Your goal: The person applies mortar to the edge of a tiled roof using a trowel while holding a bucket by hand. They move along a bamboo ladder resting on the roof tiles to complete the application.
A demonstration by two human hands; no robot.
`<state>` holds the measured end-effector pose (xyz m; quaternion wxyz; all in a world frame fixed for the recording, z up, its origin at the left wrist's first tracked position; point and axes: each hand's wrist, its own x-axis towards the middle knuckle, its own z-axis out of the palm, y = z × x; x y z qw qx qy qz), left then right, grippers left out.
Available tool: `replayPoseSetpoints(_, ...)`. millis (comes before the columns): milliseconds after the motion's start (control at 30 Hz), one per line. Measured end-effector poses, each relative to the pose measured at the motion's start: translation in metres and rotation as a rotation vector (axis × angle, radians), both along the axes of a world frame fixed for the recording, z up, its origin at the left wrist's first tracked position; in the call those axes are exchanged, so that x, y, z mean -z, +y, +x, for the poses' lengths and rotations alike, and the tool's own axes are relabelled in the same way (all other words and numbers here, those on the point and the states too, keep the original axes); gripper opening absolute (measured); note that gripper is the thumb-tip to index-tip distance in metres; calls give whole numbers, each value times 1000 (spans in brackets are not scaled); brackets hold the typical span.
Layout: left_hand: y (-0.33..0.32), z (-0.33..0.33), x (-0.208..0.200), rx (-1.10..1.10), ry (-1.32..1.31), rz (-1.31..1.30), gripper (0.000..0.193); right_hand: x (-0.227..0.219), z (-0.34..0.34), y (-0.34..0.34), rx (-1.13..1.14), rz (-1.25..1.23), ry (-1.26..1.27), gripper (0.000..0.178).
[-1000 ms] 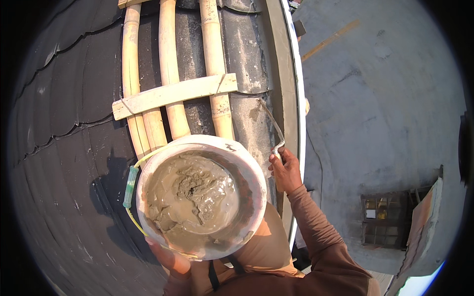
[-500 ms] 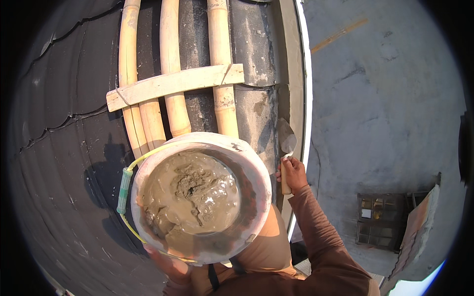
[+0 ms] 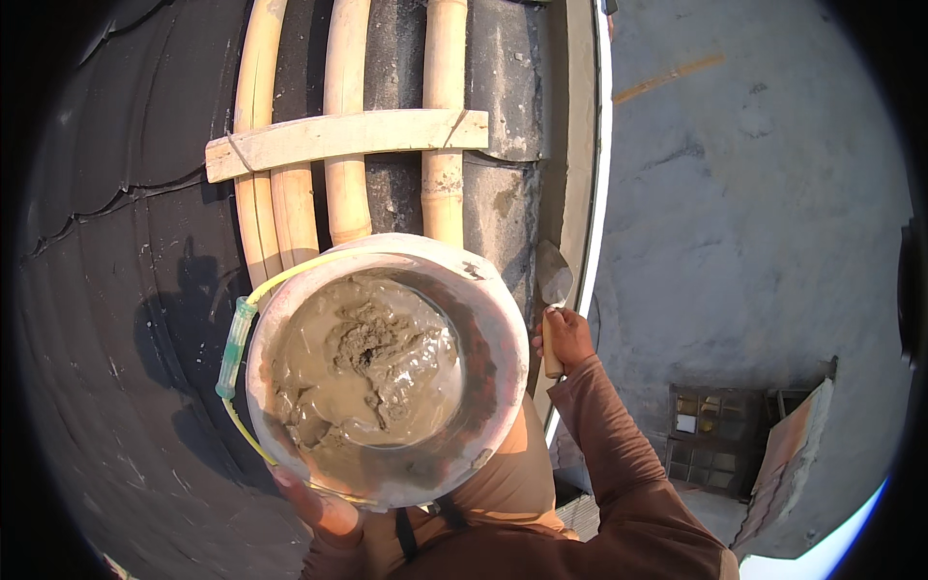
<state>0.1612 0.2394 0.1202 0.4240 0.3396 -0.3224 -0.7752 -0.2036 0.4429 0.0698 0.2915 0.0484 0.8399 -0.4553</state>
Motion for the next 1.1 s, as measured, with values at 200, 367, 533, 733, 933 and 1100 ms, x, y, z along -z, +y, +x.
replayPoseSetpoints(200,8,12,14,-50,-142,9,71,-48,-54,-62,-56,-89,185,33)
replayPoseSetpoints(367,12,38,67,-65,-144,-104,68,-33,-72,-59,14,-52,54,35)
replayPoseSetpoints(533,-2,6,16,-48,-78,-32,67,-19,-3,2,127,-315,-88,36)
replayPoseSetpoints(733,-4,29,40,86,-161,-535,70,-22,-41,-41,287,-703,-95,35)
replayPoseSetpoints(933,15,1,14,-11,-629,-1239,76,0,-69,-70,406,-843,-136,34)
replayPoseSetpoints(1100,18,-36,-66,-55,-106,238,75,13,-13,-42,558,-844,-225,34)
